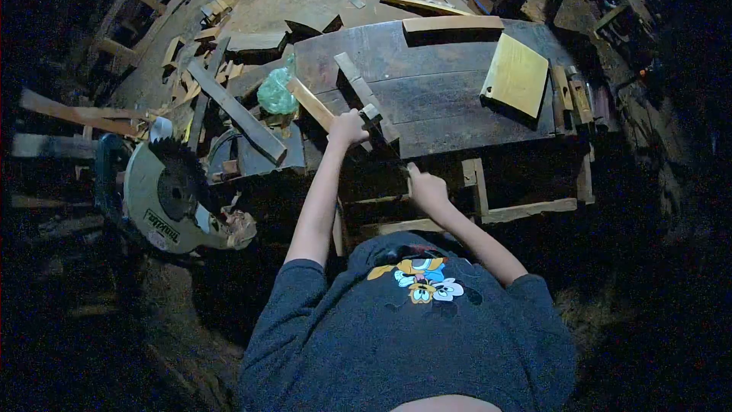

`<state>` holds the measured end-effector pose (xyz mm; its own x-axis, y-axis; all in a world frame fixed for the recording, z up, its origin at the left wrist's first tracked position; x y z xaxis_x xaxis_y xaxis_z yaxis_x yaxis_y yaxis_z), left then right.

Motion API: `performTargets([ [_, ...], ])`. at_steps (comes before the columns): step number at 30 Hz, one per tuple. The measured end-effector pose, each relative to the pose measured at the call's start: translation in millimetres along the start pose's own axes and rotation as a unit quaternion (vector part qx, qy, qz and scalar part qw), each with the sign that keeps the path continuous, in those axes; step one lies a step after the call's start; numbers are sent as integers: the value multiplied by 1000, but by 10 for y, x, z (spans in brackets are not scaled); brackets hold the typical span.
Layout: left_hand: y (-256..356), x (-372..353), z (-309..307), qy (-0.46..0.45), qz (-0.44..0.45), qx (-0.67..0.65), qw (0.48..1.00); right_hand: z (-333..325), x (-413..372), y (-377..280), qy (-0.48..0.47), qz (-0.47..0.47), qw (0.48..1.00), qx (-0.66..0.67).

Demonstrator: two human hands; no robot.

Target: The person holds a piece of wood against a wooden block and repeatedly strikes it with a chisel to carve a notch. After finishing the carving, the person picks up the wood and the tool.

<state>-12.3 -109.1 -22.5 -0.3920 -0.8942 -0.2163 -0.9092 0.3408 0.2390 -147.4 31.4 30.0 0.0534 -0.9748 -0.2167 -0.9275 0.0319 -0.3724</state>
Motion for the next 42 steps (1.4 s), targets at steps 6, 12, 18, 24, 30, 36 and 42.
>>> performTargets([
  [6,-101,-21,-21,15,-44,9,999,53,866,-485,43,-2,997,57],
  [12,-126,93,69,4,-4,-31,1000,-226,220,-198,-59,1,998,-19],
  [18,96,47,-7,-30,48,32,998,-283,244,-173,-53,0,998,26],
  [24,81,76,-11,-25,42,87,995,-17,866,-497,10,44,998,53],
  [30,225,-35,-52,-23,14,136,990,-270,59,-28,-89,8,994,63],
  [36,259,-105,-110,34,11,128,991,-144,342,-142,-81,9,993,83],
  [42,105,-74,-134,111,-18,109,988,-1,797,-471,-45,5,996,78],
])
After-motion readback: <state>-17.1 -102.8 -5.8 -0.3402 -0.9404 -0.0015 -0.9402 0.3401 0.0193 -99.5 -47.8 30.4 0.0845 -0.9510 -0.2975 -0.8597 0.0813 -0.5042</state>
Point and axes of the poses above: each hand's wrist, its own x-axis towards the middle knuckle, its own z-axis out of the palm, y = z × x, the point moved 10 cm from there along x, towards the middle knuckle, and after that the axes turned 7 degrees about z, right-handed, at the moved point
